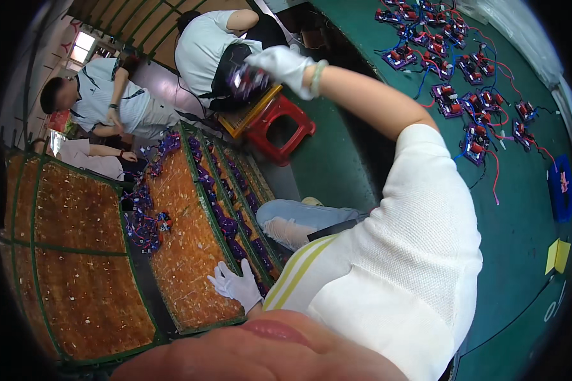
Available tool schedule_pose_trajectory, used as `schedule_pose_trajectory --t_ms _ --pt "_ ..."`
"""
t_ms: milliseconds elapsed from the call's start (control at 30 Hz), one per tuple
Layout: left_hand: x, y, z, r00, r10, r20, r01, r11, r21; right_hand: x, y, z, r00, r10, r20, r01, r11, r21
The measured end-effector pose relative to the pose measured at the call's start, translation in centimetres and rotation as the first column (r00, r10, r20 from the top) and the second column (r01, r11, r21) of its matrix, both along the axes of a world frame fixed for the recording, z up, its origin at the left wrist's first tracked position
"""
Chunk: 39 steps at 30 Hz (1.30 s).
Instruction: The person assembles small electronic components by hand, connecting wires to purple circuit boards and placing them into a green rack. The person handles multiple units sequentially, picking up components from a table and inserting them into slots within the rack.
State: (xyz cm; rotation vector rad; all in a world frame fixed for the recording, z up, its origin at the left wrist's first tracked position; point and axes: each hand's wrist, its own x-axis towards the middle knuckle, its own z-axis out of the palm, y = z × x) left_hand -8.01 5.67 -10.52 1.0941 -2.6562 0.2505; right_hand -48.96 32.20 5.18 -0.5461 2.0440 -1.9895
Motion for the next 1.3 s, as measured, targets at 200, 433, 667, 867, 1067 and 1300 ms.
schedule_pose_trajectory --t_ms 200,433,667,867,1067,1300 --pt "-0.4 -0.3 -0.8 0.99 -0.02 0.142 0.012 0.998 0.056 -14.2 9.0 -6.0 0.867 -0.43 -0.254 0.424 0.902 -0.082" --pt "-0.6 -0.7 -0.8 0.976 -0.045 0.214 0.035 0.998 0.047 -32.4 23.8 -17.8 0.713 -0.695 0.095 0.7 0.698 -0.15" --pt "-0.9 -0.4 -0.5 0.986 -0.093 0.137 0.07 0.984 0.161 -37.1 27.3 -21.1 0.738 -0.612 -0.285 0.535 0.274 0.799" --pt "-0.4 -1.9 -0.5 0.991 -0.097 0.088 0.087 0.989 0.118 -29.1 20.5 -13.5 0.853 -0.23 -0.469 0.389 -0.319 0.864" --pt "2.0 -3.1 -0.7 0.976 -0.175 0.132 0.159 0.98 0.123 -20.7 3.7 -5.0 0.779 0.37 -0.506 0.626 -0.413 0.662" --pt "2.4 -3.1 -1.4 0.992 -0.123 0.028 0.12 0.99 0.076 -0.2 -22.0 -8.0 0.281 0.734 -0.618 0.32 0.535 0.782"
